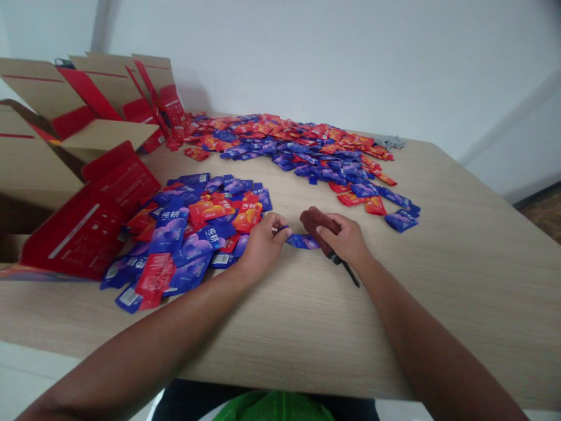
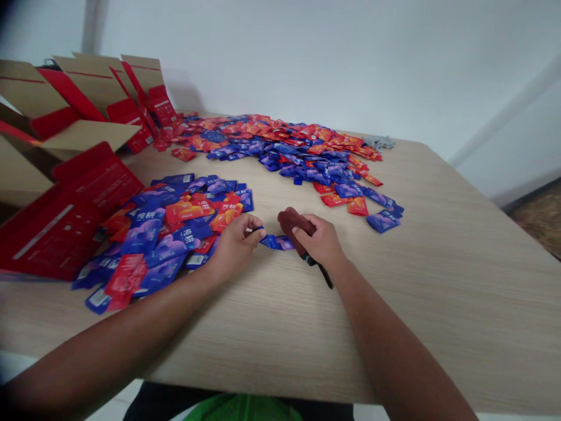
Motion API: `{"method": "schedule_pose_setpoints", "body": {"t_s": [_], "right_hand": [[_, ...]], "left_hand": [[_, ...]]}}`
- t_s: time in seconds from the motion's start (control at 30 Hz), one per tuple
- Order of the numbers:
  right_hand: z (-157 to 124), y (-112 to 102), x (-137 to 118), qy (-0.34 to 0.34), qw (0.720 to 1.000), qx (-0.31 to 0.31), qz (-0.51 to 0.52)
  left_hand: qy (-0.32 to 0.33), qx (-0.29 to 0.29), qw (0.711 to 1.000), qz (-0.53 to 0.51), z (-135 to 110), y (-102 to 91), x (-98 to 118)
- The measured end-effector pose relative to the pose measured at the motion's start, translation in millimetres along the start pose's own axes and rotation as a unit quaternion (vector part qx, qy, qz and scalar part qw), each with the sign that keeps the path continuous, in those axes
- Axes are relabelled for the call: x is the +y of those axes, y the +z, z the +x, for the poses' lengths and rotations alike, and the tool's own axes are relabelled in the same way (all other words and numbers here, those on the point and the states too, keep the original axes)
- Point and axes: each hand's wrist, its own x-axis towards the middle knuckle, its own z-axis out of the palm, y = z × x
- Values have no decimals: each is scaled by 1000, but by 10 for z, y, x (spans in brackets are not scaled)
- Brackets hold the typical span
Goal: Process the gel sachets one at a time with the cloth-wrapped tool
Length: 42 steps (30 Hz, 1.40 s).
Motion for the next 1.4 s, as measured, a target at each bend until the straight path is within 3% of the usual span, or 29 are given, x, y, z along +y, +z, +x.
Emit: {"method": "schedule_pose_setpoints", "body": {"t_s": [0.1,0.23,0.37,0.47,0.6,0.67,0.77,0.9,0.97,1.07,1.17,1.27,1.4], "right_hand": [[11,3,12,4,1000,17,-2],[23,-16,8,16,999,39,-22],[-11,-43,-40,-18,999,-29,-24],[-54,-57,-85,-41,995,-89,3],[-70,-66,-74,-13,989,-129,78],[-38,-63,-30,24,986,-110,123],[49,-46,48,89,973,-14,211],[135,-7,104,142,934,77,318],[136,14,110,137,936,76,316],[103,35,102,105,963,51,242],[73,32,73,74,981,41,173],[67,20,41,73,983,53,162],[73,24,32,75,983,63,157]], "left_hand": [[-14,-7,1000,-16,-9,41,-34],[55,-44,995,72,-122,98,-52],[136,-109,977,125,-210,114,-10],[165,-72,980,86,-203,91,48],[155,-40,985,59,-168,-1,156],[158,-40,984,73,-153,-77,230],[149,-53,984,78,-128,-205,342],[135,-181,967,118,-119,-247,351],[158,-186,955,166,-138,-165,273],[177,-155,943,235,-186,-4,159],[198,-165,927,271,-253,44,171],[209,-192,914,291,-343,-9,259],[260,-275,890,254,-417,13,262]]}}
